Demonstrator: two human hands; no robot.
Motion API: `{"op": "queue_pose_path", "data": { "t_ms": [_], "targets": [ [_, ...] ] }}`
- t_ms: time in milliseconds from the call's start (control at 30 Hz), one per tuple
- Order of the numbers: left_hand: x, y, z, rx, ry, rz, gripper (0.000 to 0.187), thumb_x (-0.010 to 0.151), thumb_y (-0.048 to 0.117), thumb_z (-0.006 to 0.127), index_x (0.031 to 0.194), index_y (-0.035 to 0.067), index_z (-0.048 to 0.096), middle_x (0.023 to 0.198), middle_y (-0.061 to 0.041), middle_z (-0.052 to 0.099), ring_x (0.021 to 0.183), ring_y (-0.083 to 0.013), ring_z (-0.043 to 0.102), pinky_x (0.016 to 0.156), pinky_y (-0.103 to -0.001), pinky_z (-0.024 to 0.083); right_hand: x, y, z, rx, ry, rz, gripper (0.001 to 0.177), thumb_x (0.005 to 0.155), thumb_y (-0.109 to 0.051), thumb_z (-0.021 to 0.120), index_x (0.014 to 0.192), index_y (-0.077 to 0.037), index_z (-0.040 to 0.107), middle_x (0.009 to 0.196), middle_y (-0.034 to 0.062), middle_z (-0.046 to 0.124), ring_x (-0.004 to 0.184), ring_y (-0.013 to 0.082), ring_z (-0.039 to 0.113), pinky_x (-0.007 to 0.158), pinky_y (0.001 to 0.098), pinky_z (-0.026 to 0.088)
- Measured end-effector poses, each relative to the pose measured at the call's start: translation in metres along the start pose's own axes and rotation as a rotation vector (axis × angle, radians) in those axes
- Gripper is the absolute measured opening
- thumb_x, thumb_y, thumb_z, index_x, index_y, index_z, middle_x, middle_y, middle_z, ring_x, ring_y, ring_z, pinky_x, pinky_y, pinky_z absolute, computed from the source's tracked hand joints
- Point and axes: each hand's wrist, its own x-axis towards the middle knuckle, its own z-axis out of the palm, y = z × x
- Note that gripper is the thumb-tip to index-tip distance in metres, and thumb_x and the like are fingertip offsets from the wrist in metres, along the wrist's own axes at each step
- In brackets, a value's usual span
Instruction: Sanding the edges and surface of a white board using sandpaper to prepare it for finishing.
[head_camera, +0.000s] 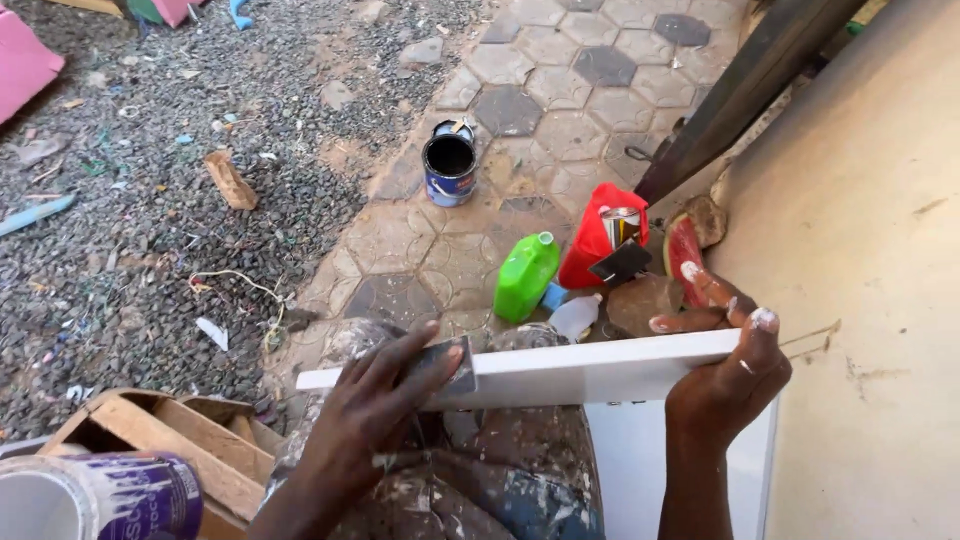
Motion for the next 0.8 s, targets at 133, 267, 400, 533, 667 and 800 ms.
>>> {"op": "queue_pose_path", "data": {
  "t_ms": [133, 267, 400, 533, 667, 800],
  "targets": [
    [0.036, 0.048, 0.014, -0.257, -0.016, 0.011, 0.102, 0.064, 0.027, 0.099, 0.153, 0.021, 0.049, 0.162, -0.017, 0.04, 0.143, -0.0377, 0.046, 0.113, -0.049, 0.039, -0.005, 0.006, -0.002, 0.042, -0.021, 0.013, 0.061, 0.107, -0.035, 0.028, 0.098, 0.01, 0.068, 0.11, 0.0234, 0.076, 0.063, 0.0215, 0.068, 0.068, 0.0247, 0.054],
    [0.098, 0.085, 0.033, -0.105, -0.067, 0.287, 0.107, 0.055, -0.012, 0.071, 0.154, 0.015, 0.041, 0.161, -0.018, 0.039, 0.143, -0.0398, 0.044, 0.107, -0.054, 0.042, 0.0, 0.016, -0.004, 0.191, -0.141, 0.223, 0.093, 0.094, -0.068, 0.018, 0.125, 0.004, 0.068, 0.096, 0.0255, 0.074, 0.097, 0.0316, 0.073, 0.086, 0.0354, 0.055],
    [0.077, 0.058, 0.019, -0.005, -0.167, 0.345, 0.144, 0.044, 0.018, 0.107, 0.162, 0.021, 0.026, 0.167, -0.019, 0.032, 0.141, -0.0399, 0.046, 0.106, -0.054, 0.042, -0.001, 0.011, -0.012, 0.102, -0.148, 0.189, 0.095, 0.095, -0.068, 0.015, 0.115, 0.006, 0.071, 0.096, 0.028, 0.075, 0.092, 0.0331, 0.076, 0.081, 0.035, 0.057],
    [0.046, 0.033, 0.017, 0.007, -0.149, 0.199, 0.102, 0.07, -0.004, 0.076, 0.159, 0.025, 0.036, 0.165, -0.013, 0.034, 0.133, -0.0377, 0.047, 0.103, -0.056, 0.041, 0.005, 0.01, -0.012, 0.055, -0.106, 0.196, 0.093, 0.093, -0.068, 0.015, 0.123, 0.001, 0.07, 0.1, 0.0238, 0.076, 0.094, 0.0299, 0.077, 0.079, 0.0303, 0.05],
    [0.091, 0.083, 0.034, -0.049, -0.05, 0.264, 0.094, 0.07, -0.007, 0.067, 0.156, 0.021, 0.04, 0.158, -0.015, 0.041, 0.13, -0.0406, 0.049, 0.1, -0.054, 0.044, -0.006, 0.011, -0.007, 0.282, -0.141, 0.207, 0.085, 0.097, -0.061, 0.02, 0.126, 0.005, 0.065, 0.113, 0.0263, 0.074, 0.105, 0.0345, 0.073, 0.093, 0.0411, 0.054],
    [0.125, 0.102, 0.044, 0.047, -0.031, 0.492, 0.07, 0.083, 0.005, 0.063, 0.151, 0.016, 0.045, 0.149, -0.017, 0.048, 0.129, -0.0398, 0.054, 0.115, -0.055, 0.039, -0.008, 0.006, -0.015, 0.569, -0.234, 0.361, 0.102, 0.084, -0.073, 0.022, 0.149, 0.001, 0.048, 0.131, 0.0366, 0.063, 0.138, 0.0425, 0.057, 0.118, 0.0459, 0.041]
  ]
}}
